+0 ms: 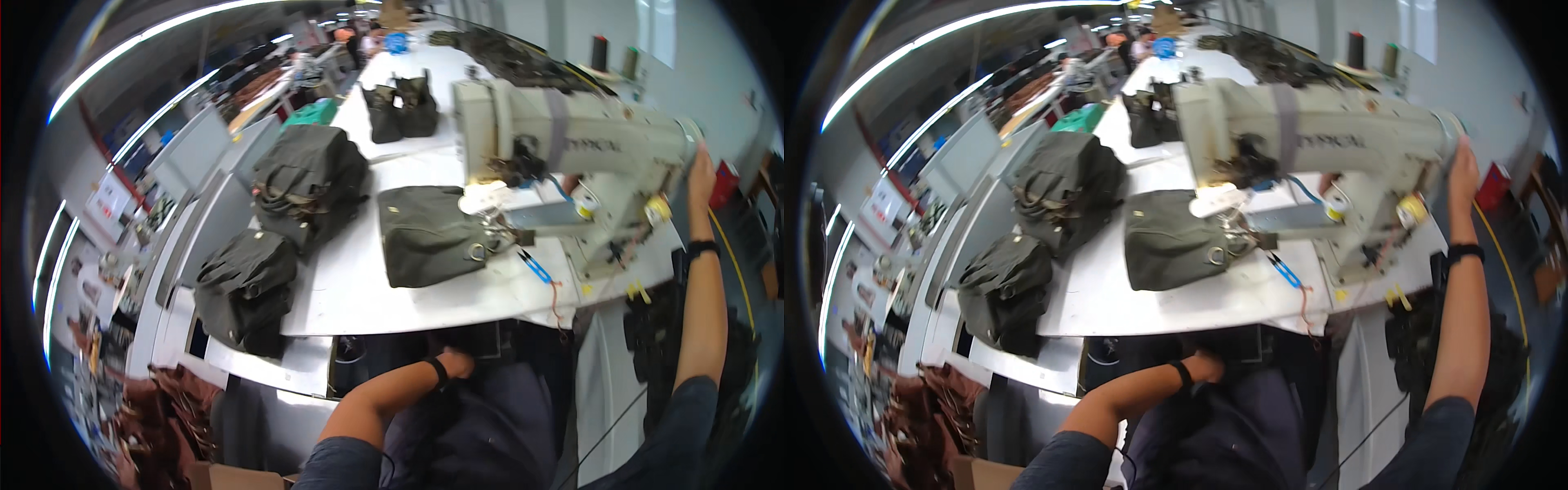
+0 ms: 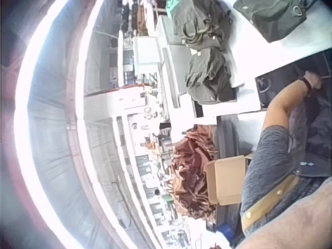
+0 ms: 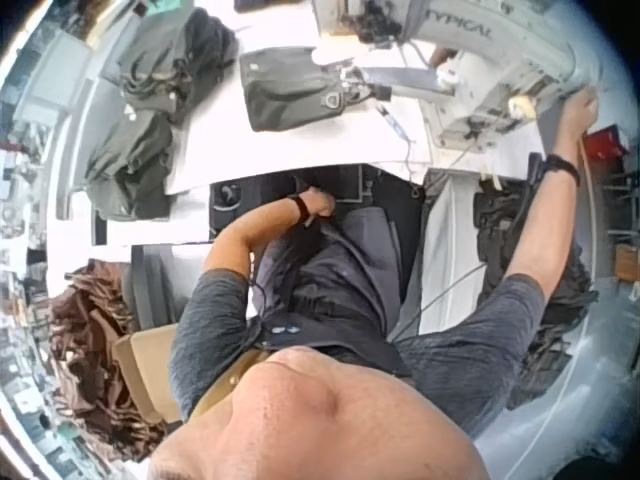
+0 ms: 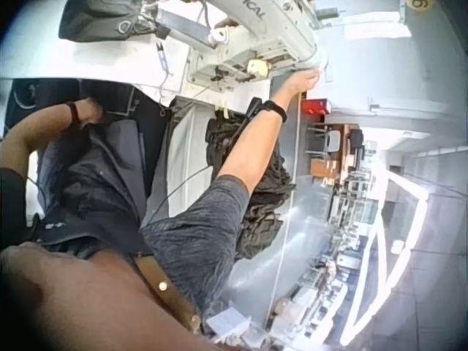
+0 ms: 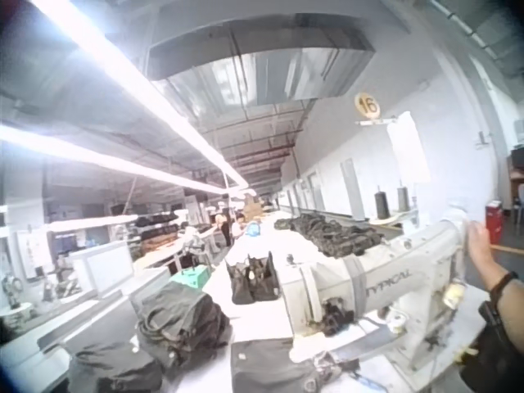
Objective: The person operates an industrial sewing machine to stitch a zipper onto a dark green canvas bag. They guide the bag under the needle, align the zipper tape, and sew along the edge. The person periodically stops to adjust the bag's position, trim threads, and inspect the stitching before continuing.
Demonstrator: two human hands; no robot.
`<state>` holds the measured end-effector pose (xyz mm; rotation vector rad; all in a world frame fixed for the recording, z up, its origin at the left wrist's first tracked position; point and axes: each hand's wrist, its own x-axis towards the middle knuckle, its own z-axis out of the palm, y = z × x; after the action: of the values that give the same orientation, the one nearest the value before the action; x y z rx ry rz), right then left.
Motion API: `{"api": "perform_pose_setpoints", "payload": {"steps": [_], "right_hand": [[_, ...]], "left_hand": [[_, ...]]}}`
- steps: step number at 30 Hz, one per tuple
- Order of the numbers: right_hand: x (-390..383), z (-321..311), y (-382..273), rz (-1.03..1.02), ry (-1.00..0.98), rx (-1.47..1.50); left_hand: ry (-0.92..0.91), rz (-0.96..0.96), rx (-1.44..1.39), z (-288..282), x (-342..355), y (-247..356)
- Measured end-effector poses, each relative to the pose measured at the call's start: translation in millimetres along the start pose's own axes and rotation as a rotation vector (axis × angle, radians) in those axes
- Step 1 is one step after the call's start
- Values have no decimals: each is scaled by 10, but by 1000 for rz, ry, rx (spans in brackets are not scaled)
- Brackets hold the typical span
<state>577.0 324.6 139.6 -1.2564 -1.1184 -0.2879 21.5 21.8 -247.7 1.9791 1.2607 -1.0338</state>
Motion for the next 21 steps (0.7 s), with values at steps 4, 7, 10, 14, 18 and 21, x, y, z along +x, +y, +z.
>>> {"api": "perform_pose_setpoints", "payload": {"steps": [4, 7, 10, 14, 18, 21], "right_hand": [[-433, -275, -531, 137, -29, 157], [-1286, -603, -1480, 170, 65, 479], [-2355, -804, -2166, 90, -299, 515], [-3190, 37, -2820, -135, -517, 427], [-3476, 783, -3124, -243, -410, 361], [-3621, 913, -3090, -177, -470, 288]], "left_hand": [[303, 536, -207, -192, -1377, 584], [528, 530, -241, -416, -2252, 525], [1008, 499, -124, -910, -2532, 279], [1544, 154, 19, -1497, -2580, -106], [1589, -12, 72, -1676, -2479, -434], [1621, 18, 105, -1690, -2392, -614]]}}
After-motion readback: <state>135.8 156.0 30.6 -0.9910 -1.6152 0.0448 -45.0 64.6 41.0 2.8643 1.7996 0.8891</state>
